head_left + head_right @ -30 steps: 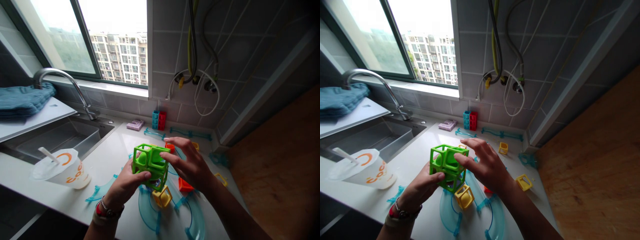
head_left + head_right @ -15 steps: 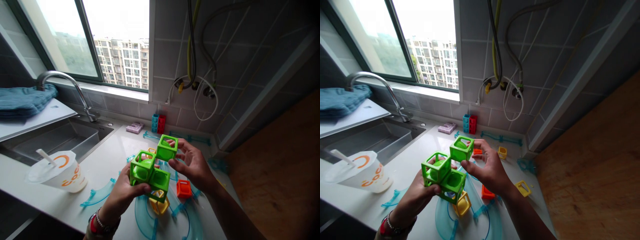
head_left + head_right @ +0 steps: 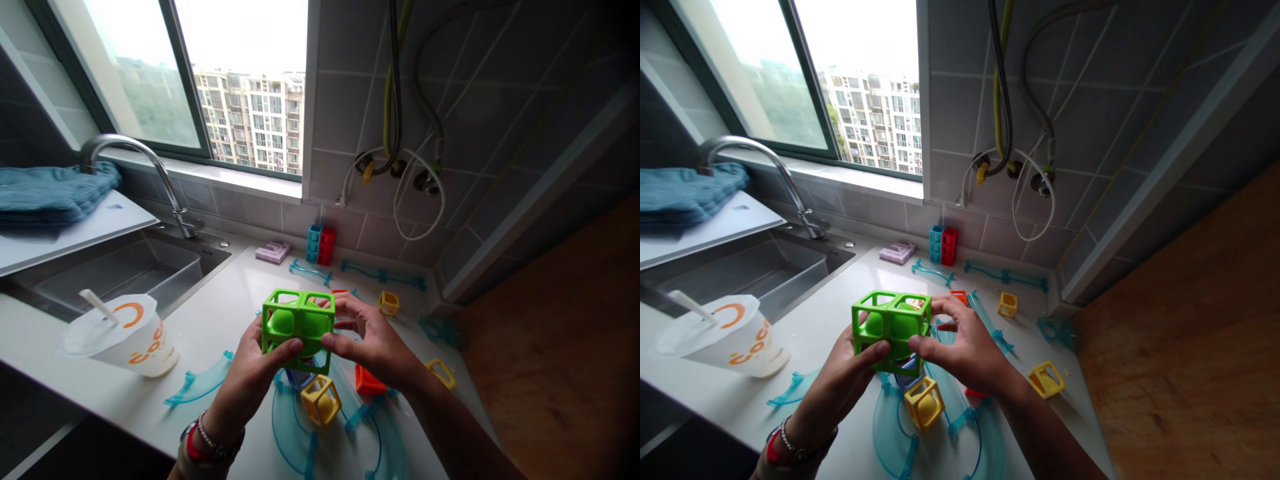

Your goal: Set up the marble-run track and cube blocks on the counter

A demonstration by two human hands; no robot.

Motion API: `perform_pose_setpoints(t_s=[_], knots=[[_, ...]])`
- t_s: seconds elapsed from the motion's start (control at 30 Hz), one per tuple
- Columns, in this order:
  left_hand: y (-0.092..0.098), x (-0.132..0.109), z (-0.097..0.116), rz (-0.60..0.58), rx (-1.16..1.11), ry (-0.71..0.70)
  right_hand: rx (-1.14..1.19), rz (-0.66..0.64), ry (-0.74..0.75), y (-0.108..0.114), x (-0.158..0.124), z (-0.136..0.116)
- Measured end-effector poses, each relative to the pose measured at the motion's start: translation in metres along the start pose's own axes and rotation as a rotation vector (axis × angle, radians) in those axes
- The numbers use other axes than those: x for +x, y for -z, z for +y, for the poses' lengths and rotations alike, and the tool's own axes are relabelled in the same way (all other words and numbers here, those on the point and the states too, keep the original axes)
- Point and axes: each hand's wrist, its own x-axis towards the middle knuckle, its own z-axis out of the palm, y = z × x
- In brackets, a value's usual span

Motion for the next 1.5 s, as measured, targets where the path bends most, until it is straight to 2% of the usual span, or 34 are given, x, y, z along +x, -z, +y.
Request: perform_pose_setpoints(t_s=[0.17,0.37,0.6,0.73,0.87,1.03,1.37,1.5], knots=[[0.003,0.004,0.0,-0.009,0.006,0.01,0.038,-0.02,-0.013,-0.001,0.001,0.007],[0.002,0.005,-0.002,-0.022,0.011,0.002,0.082,0.123,0.137,-0.009,-0.001,0.008],[-0.006,0.001,-0.006,-0.016,0.126,-0.01,-0.036,0.305,0.277,-0.007,-0.007,-0.003],[-0.011,0.0,-0.008,-0.045,0.137,-0.013,-0.067,0.242,0.327,-0.005,-0.008,-0.009],[-0.012,0.002,-0.011,-0.088,0.123,0.043,-0.069,0.241,0.284,-0.006,-0.006,-0.013],[-0.015,0.002,-0.012,-0.059,0.16,0.072,-0.026,0.178,0.271,-0.004,-0.002,-0.013],[-0.017,-0.001,-0.017,-0.103,0.132,0.086,-0.047,0.194,0.283,-0.004,0.0,-0.006],[-0.023,-0.003,-0.018,-0.075,0.077,0.11,-0.102,0.281,0.284,-0.007,0.0,-0.001]])
